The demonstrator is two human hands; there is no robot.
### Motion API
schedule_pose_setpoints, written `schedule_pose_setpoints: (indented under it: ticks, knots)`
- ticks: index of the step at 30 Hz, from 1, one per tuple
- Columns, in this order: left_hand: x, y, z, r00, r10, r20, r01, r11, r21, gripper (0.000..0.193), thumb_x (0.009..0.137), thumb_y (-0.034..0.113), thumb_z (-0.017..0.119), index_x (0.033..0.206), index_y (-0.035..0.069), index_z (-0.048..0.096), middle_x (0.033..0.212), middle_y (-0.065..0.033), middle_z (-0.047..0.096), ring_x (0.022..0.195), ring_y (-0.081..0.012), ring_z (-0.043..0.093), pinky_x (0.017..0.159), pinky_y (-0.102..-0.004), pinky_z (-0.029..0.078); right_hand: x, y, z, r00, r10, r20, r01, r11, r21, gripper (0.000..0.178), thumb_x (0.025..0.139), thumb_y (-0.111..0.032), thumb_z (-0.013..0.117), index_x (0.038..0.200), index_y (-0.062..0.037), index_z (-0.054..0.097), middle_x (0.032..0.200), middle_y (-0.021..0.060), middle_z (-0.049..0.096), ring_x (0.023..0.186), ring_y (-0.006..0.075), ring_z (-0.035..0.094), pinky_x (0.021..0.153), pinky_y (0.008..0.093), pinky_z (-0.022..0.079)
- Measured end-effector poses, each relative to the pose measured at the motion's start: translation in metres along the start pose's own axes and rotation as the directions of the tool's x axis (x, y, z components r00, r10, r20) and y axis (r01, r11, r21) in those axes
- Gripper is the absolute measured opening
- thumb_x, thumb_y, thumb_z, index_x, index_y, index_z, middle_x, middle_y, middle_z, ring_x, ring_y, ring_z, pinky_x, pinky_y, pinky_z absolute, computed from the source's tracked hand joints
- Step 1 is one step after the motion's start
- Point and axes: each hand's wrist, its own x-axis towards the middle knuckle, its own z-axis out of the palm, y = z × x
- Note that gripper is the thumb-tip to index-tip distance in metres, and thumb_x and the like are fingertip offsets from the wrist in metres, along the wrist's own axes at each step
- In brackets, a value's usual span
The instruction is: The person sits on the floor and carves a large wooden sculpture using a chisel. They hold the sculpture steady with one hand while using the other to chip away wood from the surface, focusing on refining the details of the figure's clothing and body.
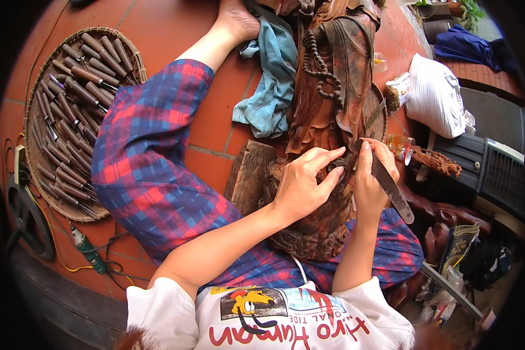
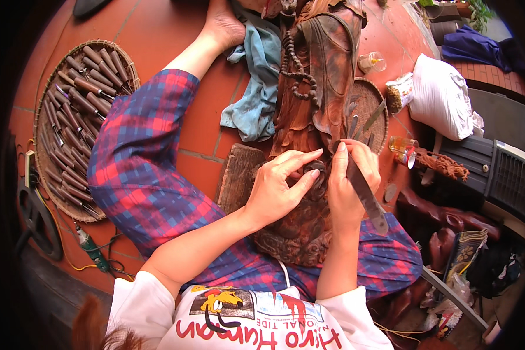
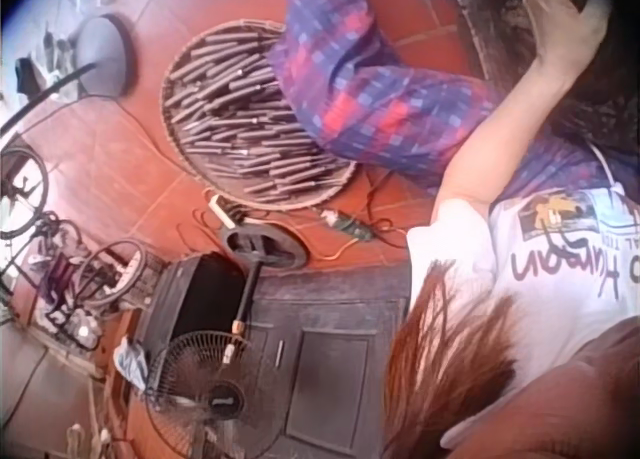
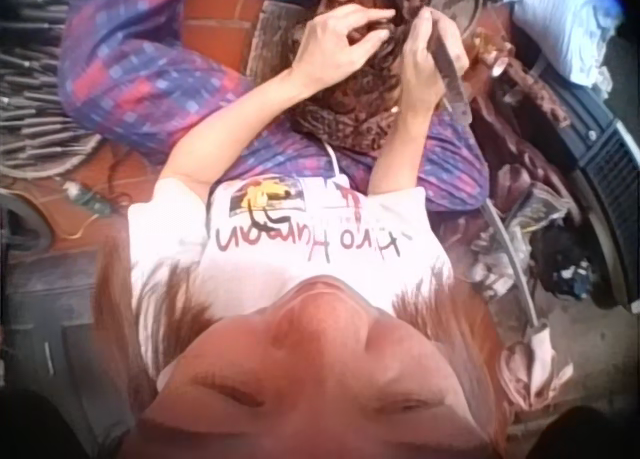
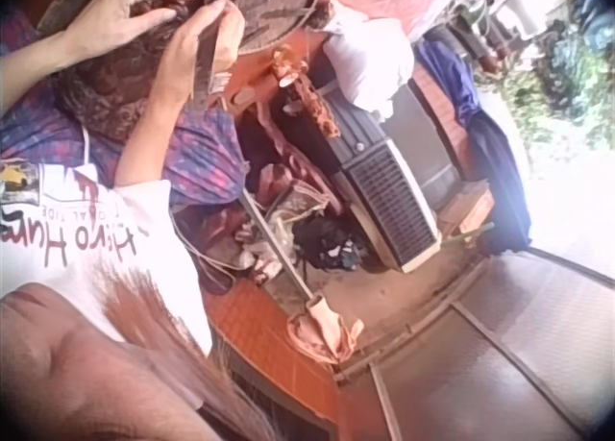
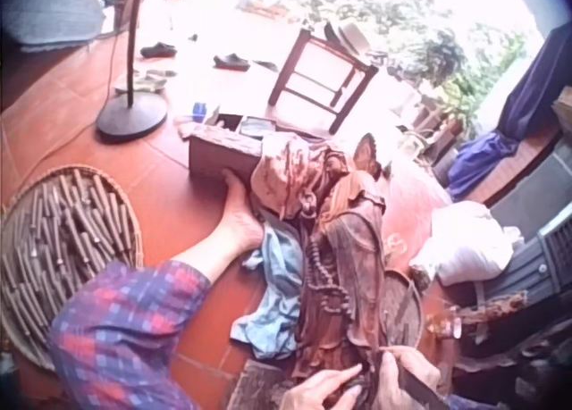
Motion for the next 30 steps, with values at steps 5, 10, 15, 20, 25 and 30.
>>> schedule_pose_setpoints:
  ticks: [5,10,15,20,25,30]
  knots:
    - [-0.003,0.008,0.001,0.996,0.075,0.057,-0.080,0.992,0.094,0.054,0.086,0.011,0.071,0.139,0.009,0.058,0.113,-0.0140,0.065,0.094,-0.0303,0.067,0.082,-0.0370,0.054,0.000,0.017,0.002,0.998,0.021,0.058,-0.032,0.981,0.190,0.012,0.092,-0.006,0.064,0.088,0.0054,0.066,0.102,0.0214,0.069,0.105,0.0369,0.066,0.088,0.0440,0.051]
    - [-0.012,0.002,0.007,0.993,0.092,0.069,-0.099,0.988,0.120,0.064,0.083,0.010,0.070,0.144,0.008,0.051,0.121,-0.0156,0.059,0.103,-0.0351,0.064,0.085,-0.0415,0.053,-0.002,0.008,0.010,0.998,0.032,0.055,-0.040,0.987,0.158,0.013,0.091,-0.008,0.067,0.089,0.0049,0.068,0.098,0.0233,0.067,0.105,0.0383,0.067,0.088,0.0425,0.052]
    - [-0.013,0.003,0.011,0.995,0.016,0.101,-0.033,0.986,0.161,0.070,0.083,0.011,0.069,0.149,0.010,0.045,0.116,-0.0189,0.057,0.097,-0.0386,0.064,0.080,-0.0446,0.053,0.001,0.011,0.013,0.999,-0.022,0.024,0.020,0.996,0.090,0.013,0.088,-0.006,0.072,0.091,0.0058,0.068,0.096,0.0215,0.066,0.095,0.0341,0.068,0.081,0.0390,0.053]
    - [-0.016,0.006,0.010,0.995,0.039,0.087,-0.049,0.991,0.123,0.070,0.086,0.015,0.067,0.152,0.017,0.042,0.107,-0.0207,0.054,0.089,-0.0410,0.064,0.074,-0.0489,0.054,0.000,0.006,0.015,1.000,-0.001,-0.017,0.003,0.996,0.086,0.011,0.089,-0.002,0.069,0.087,0.0081,0.067,0.095,0.0195,0.067,0.090,0.0292,0.068,0.080,0.0364,0.053]
    - [-0.012,0.012,0.010,0.985,-0.039,0.170,0.006,0.982,0.190,0.070,0.085,0.016,0.068,0.151,0.015,0.043,0.111,-0.0206,0.055,0.093,-0.0412,0.064,0.077,-0.0484,0.054,-0.002,0.021,0.013,0.996,0.088,-0.015,-0.080,0.961,0.265,0.011,0.089,-0.006,0.071,0.090,0.0041,0.070,0.097,0.0201,0.066,0.094,0.0316,0.068,0.081,0.0378,0.052]
    - [-0.014,0.003,0.002,0.995,0.042,0.085,-0.053,0.990,0.129,0.072,0.084,0.016,0.069,0.151,0.014,0.043,0.112,-0.0206,0.056,0.094,-0.0416,0.064,0.078,-0.0480,0.054,-0.004,-0.001,0.020,1.000,0.000,-0.031,0.001,1.000,0.028,0.015,0.088,-0.009,0.074,0.091,0.0048,0.070,0.098,0.0193,0.066,0.094,0.0300,0.067,0.080,0.0373,0.052]
